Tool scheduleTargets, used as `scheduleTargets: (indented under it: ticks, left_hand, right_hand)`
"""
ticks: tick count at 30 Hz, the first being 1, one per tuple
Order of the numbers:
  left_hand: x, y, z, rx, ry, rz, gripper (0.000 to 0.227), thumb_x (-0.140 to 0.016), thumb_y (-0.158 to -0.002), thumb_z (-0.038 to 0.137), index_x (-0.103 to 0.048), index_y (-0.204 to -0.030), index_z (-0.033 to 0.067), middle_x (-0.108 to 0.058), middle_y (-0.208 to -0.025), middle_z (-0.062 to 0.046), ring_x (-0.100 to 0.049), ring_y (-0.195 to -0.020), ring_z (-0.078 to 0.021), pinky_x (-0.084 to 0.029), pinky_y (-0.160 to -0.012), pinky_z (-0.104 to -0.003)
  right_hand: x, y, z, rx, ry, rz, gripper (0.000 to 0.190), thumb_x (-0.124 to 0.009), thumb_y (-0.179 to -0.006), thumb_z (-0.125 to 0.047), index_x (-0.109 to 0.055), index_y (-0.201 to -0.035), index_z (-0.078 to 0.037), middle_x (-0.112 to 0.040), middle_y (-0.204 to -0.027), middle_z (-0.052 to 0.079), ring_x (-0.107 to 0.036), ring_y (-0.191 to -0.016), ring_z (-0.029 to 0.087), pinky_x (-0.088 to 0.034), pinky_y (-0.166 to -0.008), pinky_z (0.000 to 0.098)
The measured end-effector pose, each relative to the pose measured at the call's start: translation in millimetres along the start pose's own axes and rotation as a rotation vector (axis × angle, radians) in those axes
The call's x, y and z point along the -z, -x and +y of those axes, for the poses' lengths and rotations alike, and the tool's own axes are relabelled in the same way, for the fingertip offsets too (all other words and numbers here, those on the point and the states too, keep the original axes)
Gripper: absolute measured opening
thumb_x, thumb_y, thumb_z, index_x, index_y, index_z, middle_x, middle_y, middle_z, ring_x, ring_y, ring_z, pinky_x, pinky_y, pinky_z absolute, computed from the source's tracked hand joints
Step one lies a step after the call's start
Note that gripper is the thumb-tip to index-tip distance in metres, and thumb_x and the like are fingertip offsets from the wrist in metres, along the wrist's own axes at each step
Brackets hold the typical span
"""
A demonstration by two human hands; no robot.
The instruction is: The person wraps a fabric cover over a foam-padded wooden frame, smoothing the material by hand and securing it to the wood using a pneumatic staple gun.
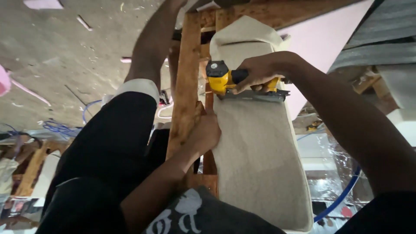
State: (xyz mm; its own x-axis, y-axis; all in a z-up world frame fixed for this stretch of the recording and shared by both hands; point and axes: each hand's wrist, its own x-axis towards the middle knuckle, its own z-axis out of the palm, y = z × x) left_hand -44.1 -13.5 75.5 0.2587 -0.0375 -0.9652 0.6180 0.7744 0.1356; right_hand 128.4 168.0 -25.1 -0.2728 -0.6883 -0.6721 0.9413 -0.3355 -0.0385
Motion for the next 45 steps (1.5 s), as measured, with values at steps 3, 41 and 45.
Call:
scheduleTargets:
  ticks: [3,41,45]
  left_hand:
    - [-5.5,-3.0,-6.1,0.073,0.001,-0.052,0.034,-0.049,-0.088,0.001,-0.053,-0.12,-0.0092,-0.068,-0.105,-0.034,-0.067,-0.103,-0.0501,-0.054,-0.09,-0.054]
    - [31.9,99.4,17.2,-0.582,-0.477,0.039,0.039,-0.057,-0.092,0.013,-0.064,-0.13,0.0059,-0.062,-0.122,-0.019,-0.062,-0.115,-0.0353,-0.048,-0.098,-0.044]
    - [27.3,118.6,-6.1,-0.924,-0.663,0.098,0.042,-0.064,-0.084,0.008,-0.067,-0.126,0.0093,-0.059,-0.131,-0.019,-0.057,-0.121,-0.0395,-0.046,-0.103,-0.045]
  right_hand:
    - [-3.1,-2.7,7.0,-0.04,-0.014,-0.016,0.033,-0.074,-0.09,-0.033,-0.065,-0.093,-0.002,-0.049,-0.058,0.002,-0.044,-0.048,0.015,-0.039,-0.046,0.0338]
    - [-183.0,-153.3,317.4,-0.015,-0.432,1.211,0.052,-0.056,-0.101,-0.045,-0.06,-0.142,-0.014,-0.065,-0.133,0.019,-0.06,-0.122,0.038,-0.047,-0.106,0.0491]
    - [-223.1,-120.1,296.3,0.18,-0.552,1.208,0.052,-0.043,-0.108,-0.048,-0.062,-0.14,-0.011,-0.056,-0.15,0.018,-0.051,-0.138,0.036,-0.04,-0.117,0.0454]
